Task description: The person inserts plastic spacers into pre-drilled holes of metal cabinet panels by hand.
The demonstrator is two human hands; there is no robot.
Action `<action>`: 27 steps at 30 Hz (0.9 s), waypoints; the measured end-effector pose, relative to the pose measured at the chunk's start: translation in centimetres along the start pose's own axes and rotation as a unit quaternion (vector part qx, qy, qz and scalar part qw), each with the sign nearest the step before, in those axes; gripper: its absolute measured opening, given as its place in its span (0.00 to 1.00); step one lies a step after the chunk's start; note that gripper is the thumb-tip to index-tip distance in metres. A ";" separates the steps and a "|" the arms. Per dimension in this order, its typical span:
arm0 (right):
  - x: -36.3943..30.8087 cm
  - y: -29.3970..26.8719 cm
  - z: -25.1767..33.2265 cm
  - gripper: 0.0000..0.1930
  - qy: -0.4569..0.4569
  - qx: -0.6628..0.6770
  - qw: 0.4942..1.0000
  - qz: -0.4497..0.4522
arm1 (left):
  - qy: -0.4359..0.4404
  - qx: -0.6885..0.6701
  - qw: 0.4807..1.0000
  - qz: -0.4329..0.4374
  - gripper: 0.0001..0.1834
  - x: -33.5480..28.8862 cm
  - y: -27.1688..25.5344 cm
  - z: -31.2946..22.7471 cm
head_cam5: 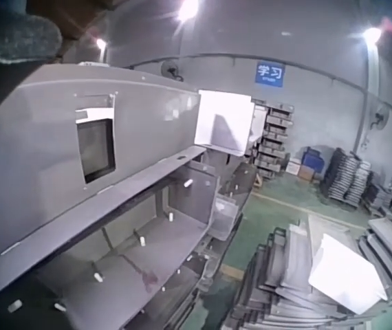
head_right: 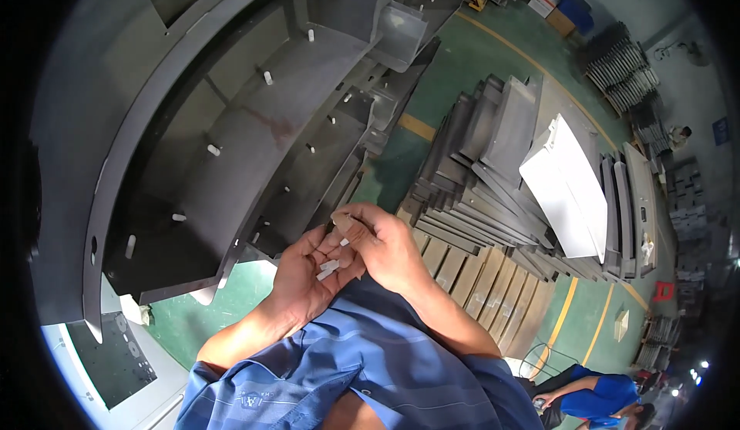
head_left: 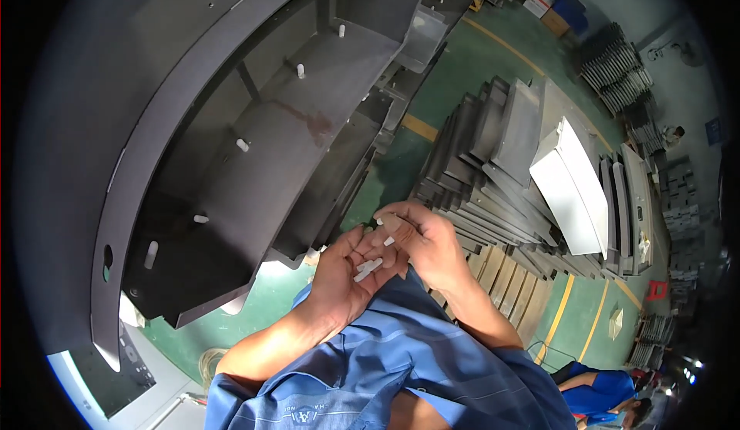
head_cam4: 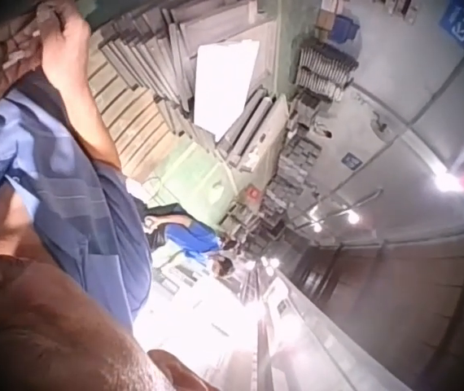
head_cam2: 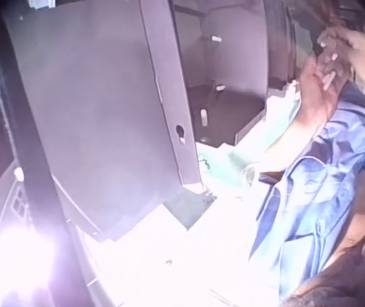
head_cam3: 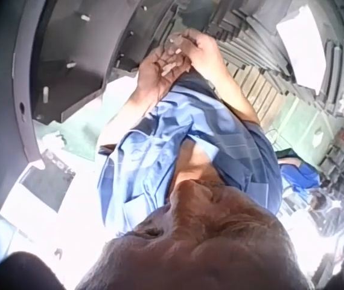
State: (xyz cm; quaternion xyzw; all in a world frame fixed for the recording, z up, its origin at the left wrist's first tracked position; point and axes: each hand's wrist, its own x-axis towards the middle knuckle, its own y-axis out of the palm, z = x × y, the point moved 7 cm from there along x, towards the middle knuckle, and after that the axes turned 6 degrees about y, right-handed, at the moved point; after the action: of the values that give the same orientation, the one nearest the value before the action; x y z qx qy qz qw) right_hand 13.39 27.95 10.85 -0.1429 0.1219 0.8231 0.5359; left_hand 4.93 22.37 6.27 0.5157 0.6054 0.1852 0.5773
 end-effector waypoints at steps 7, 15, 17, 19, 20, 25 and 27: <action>0.5 0.1 0.6 0.09 0.008 0.026 0.996 0.087 | 0.004 0.023 0.999 -0.036 0.18 0.7 0.0 -0.4; 0.4 2.0 0.6 0.12 -0.159 -0.387 0.901 0.116 | -0.029 -0.003 0.994 -0.109 0.13 2.3 -1.9 0.5; 0.9 2.0 -0.3 0.11 -0.187 -0.373 0.900 0.125 | -0.043 -0.019 0.989 -0.141 0.12 2.4 -2.6 1.3; 1.6 2.5 -1.0 0.10 -0.224 -0.402 0.873 0.164 | -0.037 -0.024 0.982 -0.183 0.12 2.7 -3.7 1.7; 1.6 2.7 -1.2 0.10 -0.249 -0.418 0.856 0.176 | -0.018 -0.029 0.983 -0.179 0.12 2.8 -3.7 1.6; 1.0 3.5 -2.4 0.14 -0.250 -0.446 0.831 0.219 | 0.005 -0.009 0.987 -0.162 0.13 1.6 -4.7 1.5; -0.4 3.9 -2.7 0.15 -0.277 -0.446 0.827 0.199 | 0.003 -0.018 0.988 -0.151 0.13 0.7 -5.0 1.9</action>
State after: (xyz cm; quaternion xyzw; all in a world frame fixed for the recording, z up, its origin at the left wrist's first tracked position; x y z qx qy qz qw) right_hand 10.24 25.15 8.65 -0.1050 -0.3866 0.8817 0.2492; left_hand 4.70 20.27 1.33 0.4069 0.6750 0.1082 0.6059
